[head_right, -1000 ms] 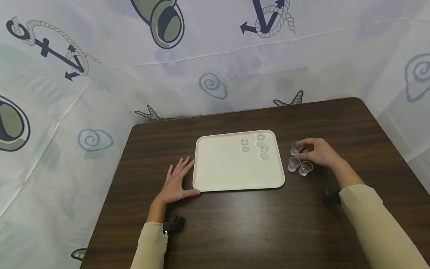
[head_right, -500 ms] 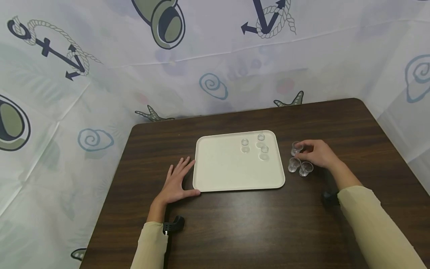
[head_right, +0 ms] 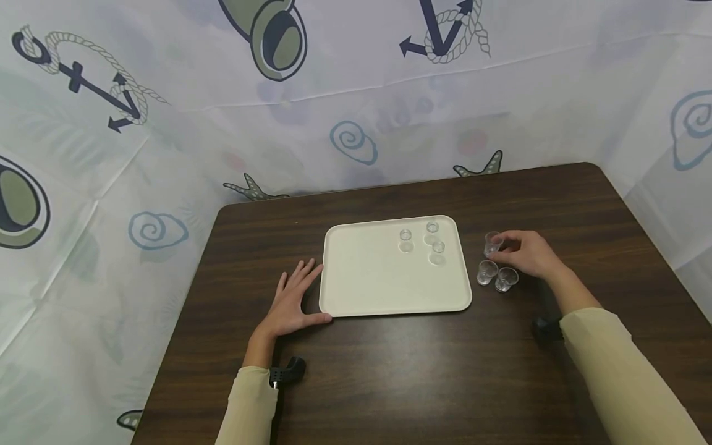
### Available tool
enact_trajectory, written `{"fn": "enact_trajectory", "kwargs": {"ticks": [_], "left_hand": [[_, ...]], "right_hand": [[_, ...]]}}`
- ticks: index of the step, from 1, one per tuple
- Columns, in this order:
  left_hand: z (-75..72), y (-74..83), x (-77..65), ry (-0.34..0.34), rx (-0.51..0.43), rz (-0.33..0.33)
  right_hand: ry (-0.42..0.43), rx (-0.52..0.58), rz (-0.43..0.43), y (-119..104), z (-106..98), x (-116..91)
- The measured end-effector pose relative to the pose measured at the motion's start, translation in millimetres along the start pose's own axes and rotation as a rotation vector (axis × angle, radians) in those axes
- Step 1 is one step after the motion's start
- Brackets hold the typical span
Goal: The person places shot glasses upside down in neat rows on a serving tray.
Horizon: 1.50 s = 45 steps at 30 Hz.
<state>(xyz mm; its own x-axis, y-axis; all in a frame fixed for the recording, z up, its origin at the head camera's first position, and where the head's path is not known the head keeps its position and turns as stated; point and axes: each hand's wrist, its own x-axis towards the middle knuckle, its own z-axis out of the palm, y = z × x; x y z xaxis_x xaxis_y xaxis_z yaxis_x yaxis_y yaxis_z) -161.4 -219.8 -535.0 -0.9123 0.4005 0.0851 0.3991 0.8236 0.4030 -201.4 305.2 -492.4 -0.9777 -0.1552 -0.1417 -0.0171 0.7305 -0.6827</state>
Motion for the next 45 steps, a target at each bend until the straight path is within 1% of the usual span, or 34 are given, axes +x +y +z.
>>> {"fn": "enact_trajectory", "kwargs": {"ticks": [4, 11, 21, 28, 33, 40, 45], "left_hand": [[-1.3, 1.3, 0.7, -0.001, -0.010, 0.003], [-3.0, 1.7, 1.4, 0.002, -0.015, 0.005], [-3.0, 1.8, 0.7, -0.001, -0.014, -0.002], [-2.0, 1.8, 0.8, -0.006, -0.003, -0.003], [-1.0, 1.5, 0.5, -0.004, -0.007, -0.005], [-1.0, 2.1, -0.3, -0.002, -0.011, -0.010], [0.0, 1.5, 0.0, -0.003, -0.011, -0.006]], "right_hand": [[0.018, -0.006, 0.008, -0.8, -1.6, -0.2], [0.071, 0.008, -0.015, -2.6, -5.7, -0.8], [0.163, 0.034, -0.001, -9.8, -12.2, -0.6], [0.196, 0.033, 0.005, -17.3, -15.8, -3.5], [0.234, 0.016, -0.039, -27.2, -19.3, -4.5], [0.286, -0.005, -0.126, -51.8, -18.4, -5.2], [0.293, -0.032, -0.232, -69.8, -12.8, -1.5]]}}
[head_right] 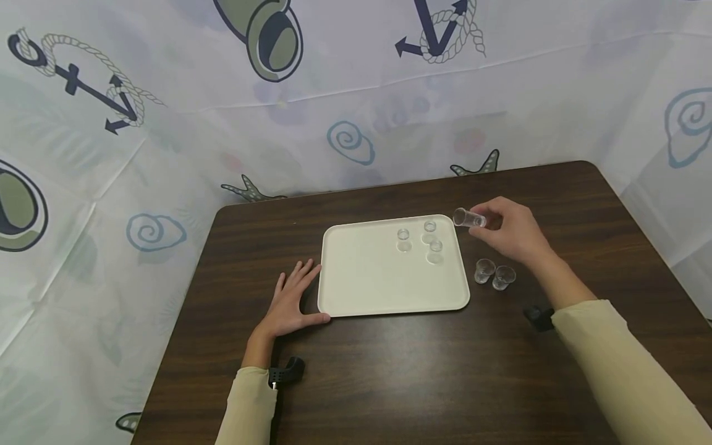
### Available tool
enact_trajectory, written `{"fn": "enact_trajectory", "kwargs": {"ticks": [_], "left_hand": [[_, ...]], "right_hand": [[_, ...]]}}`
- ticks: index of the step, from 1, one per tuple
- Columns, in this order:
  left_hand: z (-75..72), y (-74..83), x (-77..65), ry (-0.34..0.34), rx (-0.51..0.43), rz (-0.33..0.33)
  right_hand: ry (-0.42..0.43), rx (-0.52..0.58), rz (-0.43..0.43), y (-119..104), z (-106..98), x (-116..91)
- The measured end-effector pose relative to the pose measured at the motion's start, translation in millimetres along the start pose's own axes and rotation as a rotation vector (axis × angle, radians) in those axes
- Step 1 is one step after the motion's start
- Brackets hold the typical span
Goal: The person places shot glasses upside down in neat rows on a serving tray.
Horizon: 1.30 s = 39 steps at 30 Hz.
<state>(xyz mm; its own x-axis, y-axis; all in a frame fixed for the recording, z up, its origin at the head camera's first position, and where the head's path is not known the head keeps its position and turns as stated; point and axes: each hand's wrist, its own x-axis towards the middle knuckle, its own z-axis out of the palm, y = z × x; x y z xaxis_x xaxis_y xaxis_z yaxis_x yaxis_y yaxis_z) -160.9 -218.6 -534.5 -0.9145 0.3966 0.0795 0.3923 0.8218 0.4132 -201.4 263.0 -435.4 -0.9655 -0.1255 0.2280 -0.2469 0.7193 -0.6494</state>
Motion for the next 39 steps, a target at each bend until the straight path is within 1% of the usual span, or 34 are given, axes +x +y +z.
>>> {"fn": "enact_trajectory", "kwargs": {"ticks": [4, 10, 13, 17, 22, 28, 34, 39], "left_hand": [[0.2, 0.2, 0.0, 0.000, 0.008, 0.002], [-0.5, 1.1, 0.1, 0.002, 0.008, -0.001], [-0.7, 1.5, 0.1, 0.002, 0.007, -0.002], [-0.4, 0.9, 0.5, 0.001, 0.009, 0.000], [0.0, 0.4, 0.9, 0.002, 0.006, 0.005], [0.4, 0.0, 0.8, -0.005, 0.011, -0.004], [-0.2, 1.0, 0.1, -0.003, 0.010, -0.008], [-0.6, 1.4, 0.3, 0.003, 0.003, -0.002]], "right_hand": [[-0.014, -0.056, -0.093, -14.1, 6.4, 2.8], [-0.081, -0.174, -0.191, -34.3, 17.7, 3.9], [-0.112, -0.230, -0.284, -41.8, 23.6, 4.4], [-0.133, -0.268, -0.394, -49.0, 32.4, 5.2], [-0.150, -0.334, -0.465, -53.6, 46.3, 5.0], [-0.149, -0.410, -0.587, -54.9, 61.7, 4.4], [-0.127, -0.464, -0.664, -54.9, 72.5, 4.7], [-0.127, -0.549, -0.702, -58.4, 77.4, 5.8]]}}
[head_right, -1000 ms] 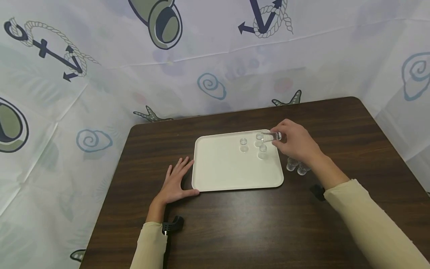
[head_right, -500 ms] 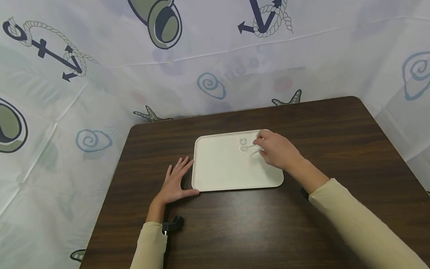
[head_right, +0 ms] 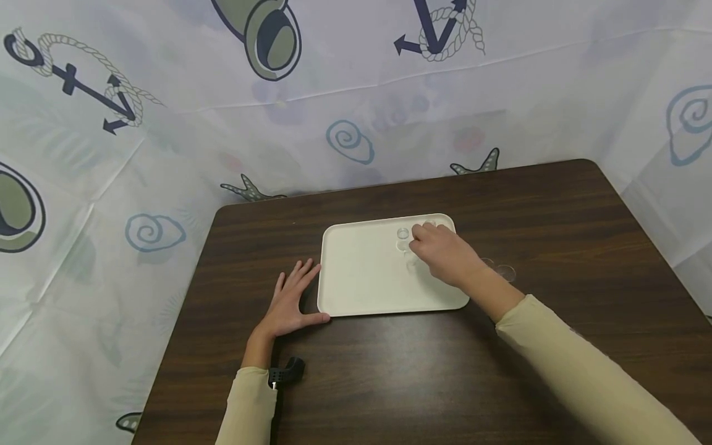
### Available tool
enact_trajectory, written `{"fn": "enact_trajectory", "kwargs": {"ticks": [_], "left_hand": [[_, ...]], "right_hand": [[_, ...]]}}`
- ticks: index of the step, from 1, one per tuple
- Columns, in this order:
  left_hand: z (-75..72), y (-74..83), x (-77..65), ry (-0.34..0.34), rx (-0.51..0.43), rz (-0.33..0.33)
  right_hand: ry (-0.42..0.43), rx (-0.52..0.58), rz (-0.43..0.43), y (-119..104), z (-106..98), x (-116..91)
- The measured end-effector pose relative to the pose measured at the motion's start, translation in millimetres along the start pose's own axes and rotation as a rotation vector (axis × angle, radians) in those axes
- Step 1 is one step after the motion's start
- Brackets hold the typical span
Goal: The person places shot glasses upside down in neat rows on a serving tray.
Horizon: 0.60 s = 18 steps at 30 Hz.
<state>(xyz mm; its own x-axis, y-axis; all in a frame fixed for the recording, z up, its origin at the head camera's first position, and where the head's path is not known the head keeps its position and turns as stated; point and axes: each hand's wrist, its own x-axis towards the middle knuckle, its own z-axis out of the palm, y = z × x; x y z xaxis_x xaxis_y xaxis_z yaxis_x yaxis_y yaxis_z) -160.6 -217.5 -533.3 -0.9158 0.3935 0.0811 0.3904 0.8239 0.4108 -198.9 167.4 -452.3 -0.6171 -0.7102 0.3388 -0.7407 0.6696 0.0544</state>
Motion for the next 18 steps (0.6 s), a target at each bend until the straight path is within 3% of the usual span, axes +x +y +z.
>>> {"fn": "enact_trajectory", "kwargs": {"ticks": [8, 18], "left_hand": [[0.3, -0.4, 0.5, -0.007, 0.001, 0.000], [0.3, -0.6, 1.0, -0.002, 0.000, 0.007]], "right_hand": [[-0.088, -0.113, -0.038, -6.0, 1.3, 4.0], [-0.106, -0.178, -0.079, -8.6, 11.2, 6.2]]}}
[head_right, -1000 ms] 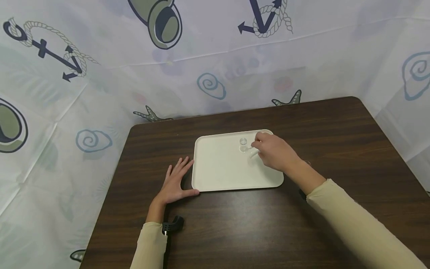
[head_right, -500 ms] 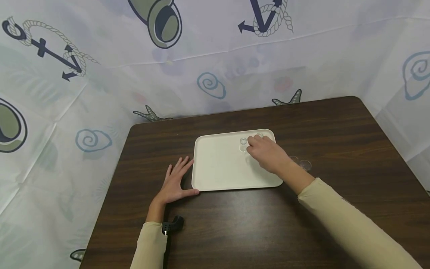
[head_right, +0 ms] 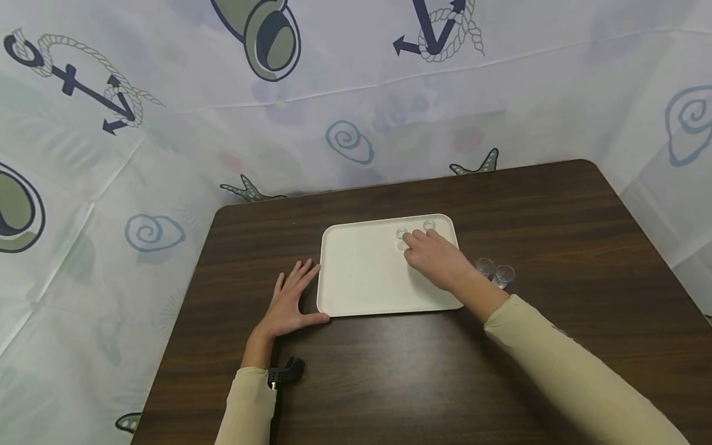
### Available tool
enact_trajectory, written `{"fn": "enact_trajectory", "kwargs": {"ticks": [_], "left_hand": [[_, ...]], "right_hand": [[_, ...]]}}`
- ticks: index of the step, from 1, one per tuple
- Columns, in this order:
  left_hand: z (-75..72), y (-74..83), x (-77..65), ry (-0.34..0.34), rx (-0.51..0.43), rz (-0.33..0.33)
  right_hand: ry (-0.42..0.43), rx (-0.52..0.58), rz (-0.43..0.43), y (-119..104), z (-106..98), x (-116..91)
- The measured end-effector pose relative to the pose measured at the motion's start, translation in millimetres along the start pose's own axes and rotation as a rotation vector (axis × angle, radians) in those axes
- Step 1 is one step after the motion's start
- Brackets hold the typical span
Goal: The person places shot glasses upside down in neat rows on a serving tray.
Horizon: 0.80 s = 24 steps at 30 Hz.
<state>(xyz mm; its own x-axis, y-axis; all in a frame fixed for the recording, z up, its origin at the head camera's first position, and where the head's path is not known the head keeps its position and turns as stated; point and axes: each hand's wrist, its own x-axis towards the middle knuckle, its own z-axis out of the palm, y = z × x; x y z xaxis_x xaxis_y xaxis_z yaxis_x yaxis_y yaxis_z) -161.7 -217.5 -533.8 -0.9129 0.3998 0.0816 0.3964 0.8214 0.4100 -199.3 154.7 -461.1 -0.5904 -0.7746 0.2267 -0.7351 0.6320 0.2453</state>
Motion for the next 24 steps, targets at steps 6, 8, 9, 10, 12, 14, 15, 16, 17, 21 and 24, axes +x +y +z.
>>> {"fn": "enact_trajectory", "kwargs": {"ticks": [6, 8, 9, 10, 12, 14, 15, 16, 17, 21, 24], "left_hand": [[0.4, -0.9, -0.2, 0.002, 0.001, 0.001], [0.4, -1.0, 0.0, 0.001, 0.001, 0.002], [0.2, -0.9, -0.1, -0.001, -0.001, 0.001], [0.2, -0.7, 0.0, -0.001, -0.001, 0.002], [-0.1, -0.4, 0.2, -0.003, -0.002, 0.001], [-0.4, -0.3, 0.3, -0.002, 0.000, 0.001], [-0.4, -0.4, 0.4, -0.003, -0.002, 0.001], [-0.4, -0.5, 0.5, -0.003, -0.002, 0.001], [-0.5, -0.4, 0.5, -0.003, -0.003, 0.000], [-0.2, -0.4, 0.0, -0.002, -0.001, 0.000], [0.3, -0.8, -0.4, -0.001, -0.001, -0.002]], "right_hand": [[0.001, -0.002, -0.004, -3.0, 0.7, 3.5], [-0.002, -0.005, -0.005, -4.2, 0.0, 4.0], [-0.004, -0.008, -0.005, -4.7, -0.1, 4.3], [-0.007, -0.010, -0.004, -4.9, 0.1, 4.6], [-0.011, -0.015, -0.003, -5.3, 0.3, 5.2], [-0.011, -0.015, -0.004, -5.9, 0.4, 5.9], [-0.008, -0.014, -0.005, -6.1, 0.8, 6.1], [-0.005, -0.016, -0.006, -6.3, 1.2, 6.3], [-0.003, -0.016, -0.008, -6.6, 1.4, 6.6], [-0.002, -0.016, -0.008, -7.6, 2.5, 6.9], [-0.006, -0.010, -0.003, -8.3, 2.2, 7.1]]}}
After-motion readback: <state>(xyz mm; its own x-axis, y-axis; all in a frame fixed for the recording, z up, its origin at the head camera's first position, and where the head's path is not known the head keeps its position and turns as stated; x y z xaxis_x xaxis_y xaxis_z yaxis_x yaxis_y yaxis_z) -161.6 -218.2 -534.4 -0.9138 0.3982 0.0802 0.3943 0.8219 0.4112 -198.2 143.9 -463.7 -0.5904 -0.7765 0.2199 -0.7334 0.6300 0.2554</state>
